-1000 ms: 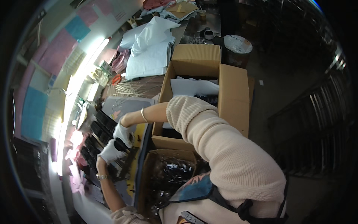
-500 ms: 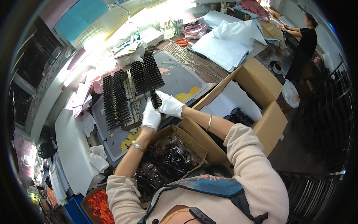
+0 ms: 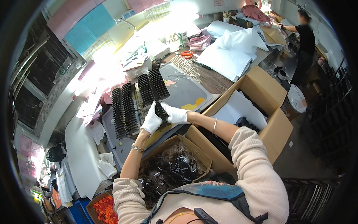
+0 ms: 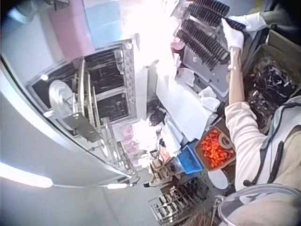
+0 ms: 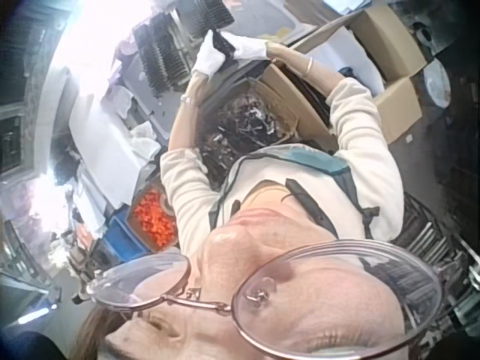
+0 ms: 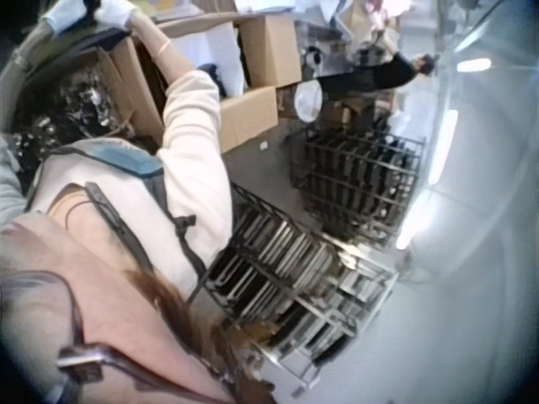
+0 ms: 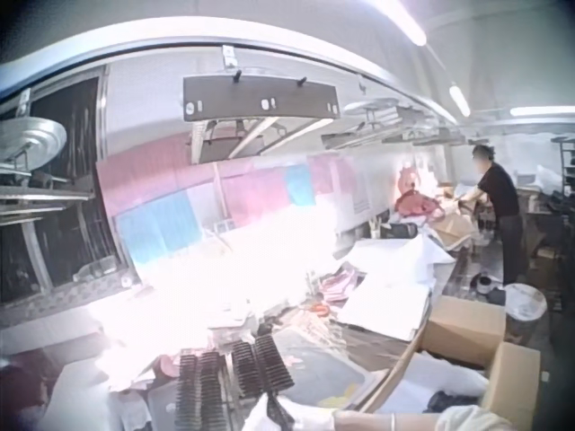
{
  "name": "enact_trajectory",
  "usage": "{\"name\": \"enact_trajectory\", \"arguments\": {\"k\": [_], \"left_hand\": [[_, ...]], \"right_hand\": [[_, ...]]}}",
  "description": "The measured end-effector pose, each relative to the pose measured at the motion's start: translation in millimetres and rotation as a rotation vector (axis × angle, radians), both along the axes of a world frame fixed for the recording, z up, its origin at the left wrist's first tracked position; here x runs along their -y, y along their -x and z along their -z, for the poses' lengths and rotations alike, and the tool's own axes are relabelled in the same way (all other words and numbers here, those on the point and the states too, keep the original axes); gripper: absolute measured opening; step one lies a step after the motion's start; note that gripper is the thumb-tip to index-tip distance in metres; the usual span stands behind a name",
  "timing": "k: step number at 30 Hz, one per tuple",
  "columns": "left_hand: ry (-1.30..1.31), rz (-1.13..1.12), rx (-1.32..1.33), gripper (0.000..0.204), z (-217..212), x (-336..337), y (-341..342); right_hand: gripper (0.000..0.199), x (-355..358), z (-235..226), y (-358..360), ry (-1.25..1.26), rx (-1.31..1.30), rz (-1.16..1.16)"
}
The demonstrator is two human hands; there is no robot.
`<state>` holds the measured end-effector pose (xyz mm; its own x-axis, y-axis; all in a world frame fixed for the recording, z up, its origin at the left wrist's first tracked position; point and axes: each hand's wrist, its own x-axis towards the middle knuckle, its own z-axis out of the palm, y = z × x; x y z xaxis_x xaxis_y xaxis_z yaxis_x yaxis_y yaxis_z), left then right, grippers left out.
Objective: The person picks small black hair accessories from a box, places them onto a metal rack, and then moves the rack to a nearby shelf. The person repeats this process, handling the items one at a time.
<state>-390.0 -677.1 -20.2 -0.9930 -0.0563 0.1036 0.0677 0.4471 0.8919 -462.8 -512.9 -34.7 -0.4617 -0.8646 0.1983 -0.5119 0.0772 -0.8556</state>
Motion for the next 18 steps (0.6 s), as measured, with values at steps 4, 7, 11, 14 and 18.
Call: {"name": "enact_trajectory", "arguments": {"k": [4, 7, 11, 14, 18], "left_hand": [[0.230, -0.120, -0.055, 0.037, -3.2, 8.1, 11.0], [0.331, -0.180, -0.292, 0.037, 18.3, 18.5, 21.2], [0.708, -0.180, -0.189, 0.053, 16.0, 22.0, 8.2], [0.719, -0.196, -0.339, 0.046, 22.1, 31.2, 7.3], [0.671, -0.162, -0.410, 0.043, 16.2, 35.4, 7.6]], "right_hand": [[0.085, 23.7, -31.7, 19.0, -0.167, -0.023, -0.073], [0.085, 32.3, -38.1, 20.4, -0.266, -0.143, -0.040], [0.074, 37.5, -41.1, 16.1, -0.515, -0.288, 0.104], [0.064, 40.4, -59.8, 22.3, -0.561, -0.427, 0.007], [0.085, 48.2, -50.4, 35.8, -0.303, -0.407, -0.107]]}}
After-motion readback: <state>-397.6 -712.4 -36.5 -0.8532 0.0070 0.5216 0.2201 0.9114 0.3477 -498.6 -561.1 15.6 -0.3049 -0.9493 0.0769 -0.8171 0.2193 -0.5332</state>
